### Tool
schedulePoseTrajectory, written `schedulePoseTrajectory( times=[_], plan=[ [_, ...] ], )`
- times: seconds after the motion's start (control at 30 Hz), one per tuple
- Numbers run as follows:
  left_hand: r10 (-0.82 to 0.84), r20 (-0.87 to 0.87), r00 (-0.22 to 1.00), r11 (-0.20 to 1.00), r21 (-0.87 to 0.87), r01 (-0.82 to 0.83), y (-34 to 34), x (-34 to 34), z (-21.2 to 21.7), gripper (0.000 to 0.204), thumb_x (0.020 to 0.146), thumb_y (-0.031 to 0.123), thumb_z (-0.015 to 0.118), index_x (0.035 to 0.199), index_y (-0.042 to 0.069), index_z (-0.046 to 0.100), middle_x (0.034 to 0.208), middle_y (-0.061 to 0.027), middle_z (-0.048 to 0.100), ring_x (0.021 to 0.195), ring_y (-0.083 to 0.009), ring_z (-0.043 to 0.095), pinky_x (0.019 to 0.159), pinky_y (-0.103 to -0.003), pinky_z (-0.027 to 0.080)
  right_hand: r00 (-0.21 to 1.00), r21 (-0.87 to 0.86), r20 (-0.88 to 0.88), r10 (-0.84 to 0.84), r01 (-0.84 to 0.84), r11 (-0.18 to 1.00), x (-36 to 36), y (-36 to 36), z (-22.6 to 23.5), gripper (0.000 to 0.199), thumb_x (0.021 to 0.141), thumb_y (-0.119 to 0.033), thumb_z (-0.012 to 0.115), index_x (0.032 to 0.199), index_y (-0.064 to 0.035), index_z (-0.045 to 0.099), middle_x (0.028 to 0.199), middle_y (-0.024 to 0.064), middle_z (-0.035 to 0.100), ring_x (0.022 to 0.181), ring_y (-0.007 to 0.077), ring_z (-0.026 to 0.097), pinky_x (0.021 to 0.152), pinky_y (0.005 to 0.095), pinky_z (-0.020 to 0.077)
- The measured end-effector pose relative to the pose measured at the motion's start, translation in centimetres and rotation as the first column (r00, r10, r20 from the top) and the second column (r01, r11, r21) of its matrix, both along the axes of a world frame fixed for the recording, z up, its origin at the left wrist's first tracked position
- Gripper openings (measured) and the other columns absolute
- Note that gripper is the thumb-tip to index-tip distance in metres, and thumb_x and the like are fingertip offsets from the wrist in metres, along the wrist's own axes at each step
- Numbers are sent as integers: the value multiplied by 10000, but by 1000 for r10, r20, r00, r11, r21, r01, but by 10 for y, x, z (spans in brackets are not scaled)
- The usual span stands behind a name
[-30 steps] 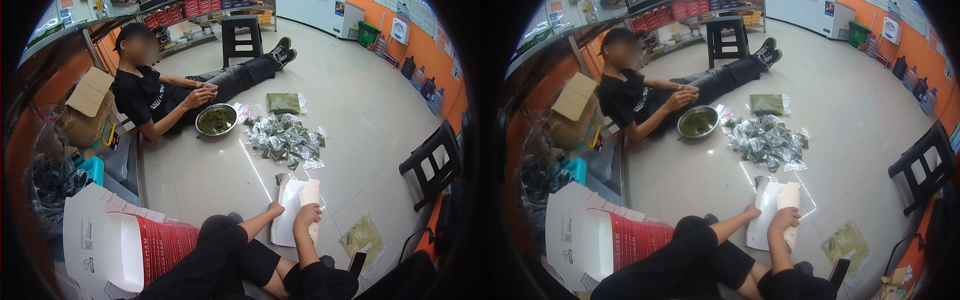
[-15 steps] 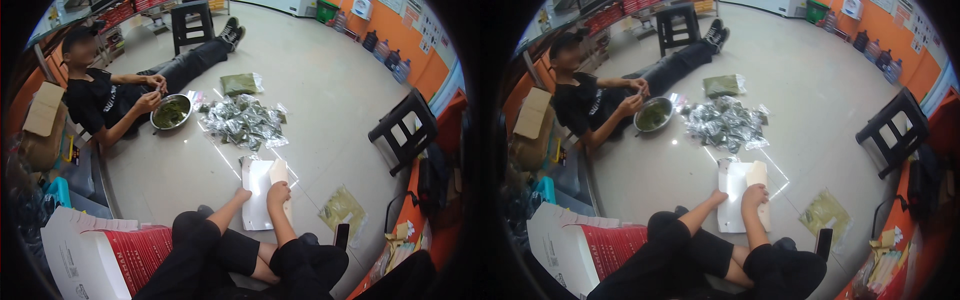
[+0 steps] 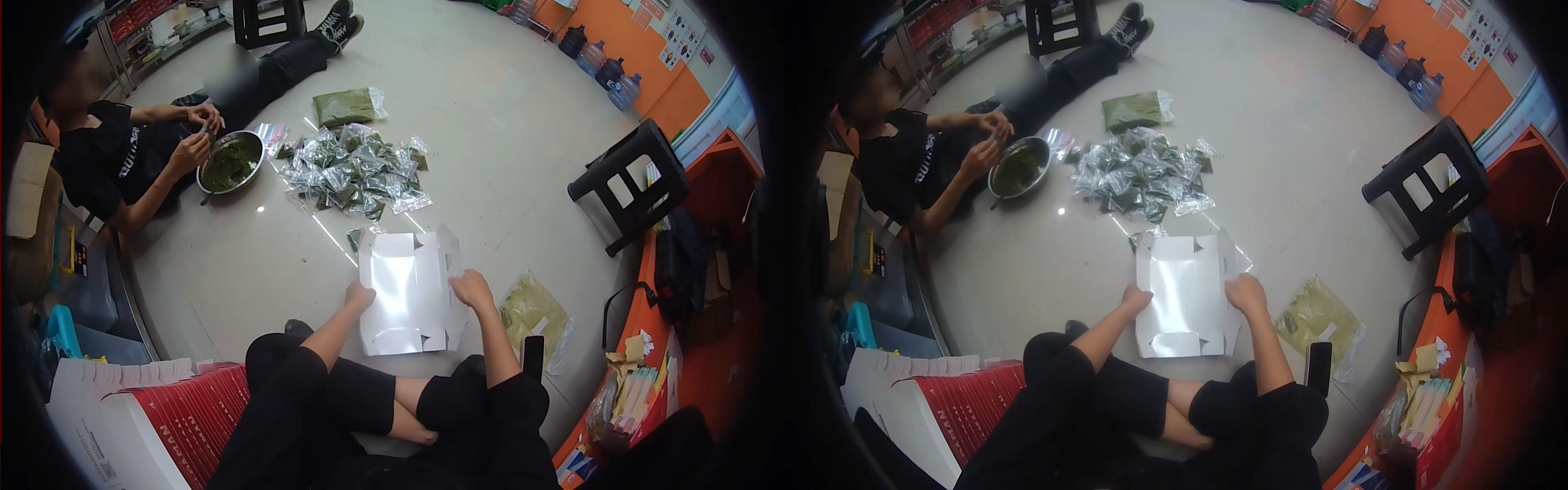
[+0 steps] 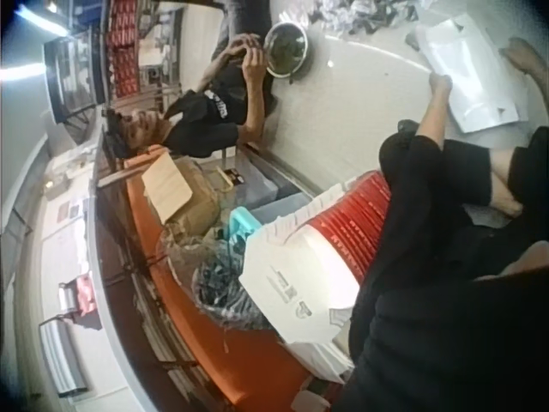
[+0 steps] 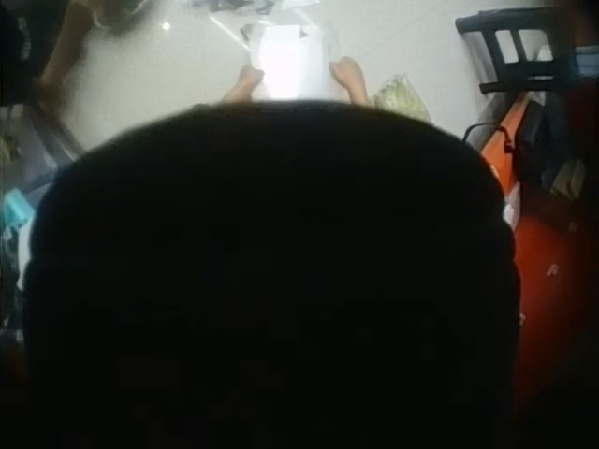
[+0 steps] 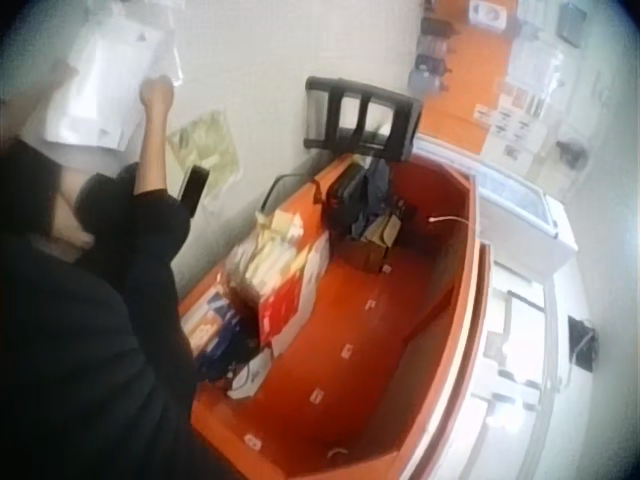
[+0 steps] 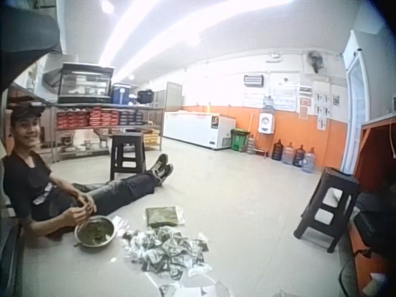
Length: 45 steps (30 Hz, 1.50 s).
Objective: The person folds flat cardboard blanks into takeout boxes by hand and adds each folded box to a stack.
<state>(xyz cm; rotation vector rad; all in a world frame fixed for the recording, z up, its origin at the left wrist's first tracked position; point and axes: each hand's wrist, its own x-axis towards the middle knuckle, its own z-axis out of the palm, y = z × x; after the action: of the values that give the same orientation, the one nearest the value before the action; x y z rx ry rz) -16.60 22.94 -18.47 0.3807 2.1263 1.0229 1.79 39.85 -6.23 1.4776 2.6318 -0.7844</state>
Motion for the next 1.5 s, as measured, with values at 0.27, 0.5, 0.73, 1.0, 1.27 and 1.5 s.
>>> schedulePoseTrajectory(
  times=[0.27,0.5,0.73,1.0,1.27,1.5],
  plan=[
    [10,-67,998,996,-92,-16,4,4,-4,348,653,139,595,924,-80,602,950,-259,611,909,-387,598,797,-397,484,992,134,128,12,-30,991,-66,-76,50,215,704,-145,545,778,32,643,830,224,631,785,366,624,709,414,498],
    [79,7,997,989,-127,-78,6,6,10,366,665,177,622,925,-80,601,970,-255,610,945,-380,590,825,-396,472,974,227,204,100,-147,963,-113,-112,26,155,689,-87,549,739,4,664,742,197,645,697,316,652,633,370,519],
    [116,93,989,988,-112,-105,3,1,6,407,681,192,641,968,-90,579,1014,-241,604,975,-350,589,816,-400,474,946,95,304,109,-144,985,-137,-126,-15,259,771,-94,529,928,79,641,896,314,604,756,478,613,516,538,521],
    [133,155,979,990,-75,-122,5,0,-9,422,697,169,636,1008,-105,552,1024,-236,599,959,-335,597,791,-394,485,903,167,381,201,-281,945,-147,-144,-15,157,702,-142,599,775,-27,678,785,176,654,749,296,657,648,355,521],
    [139,133,981,988,-78,-130,-2,7,5,426,713,155,632,1030,-113,536,1028,-235,592,946,-332,598,773,-394,491,947,101,155,281,-298,949,-160,-138,-18,183,699,-153,591,787,-15,673,808,198,647,770,319,651,667,387,520],
    [143,150,978,989,-58,-135,0,4,-5,431,727,143,629,1051,-120,521,1032,-235,587,935,-330,599,758,-395,496,957,55,152,246,-257,965,-165,-136,-29,185,681,-145,599,793,-19,675,823,194,649,777,327,650,685,392,520]
  ],
)
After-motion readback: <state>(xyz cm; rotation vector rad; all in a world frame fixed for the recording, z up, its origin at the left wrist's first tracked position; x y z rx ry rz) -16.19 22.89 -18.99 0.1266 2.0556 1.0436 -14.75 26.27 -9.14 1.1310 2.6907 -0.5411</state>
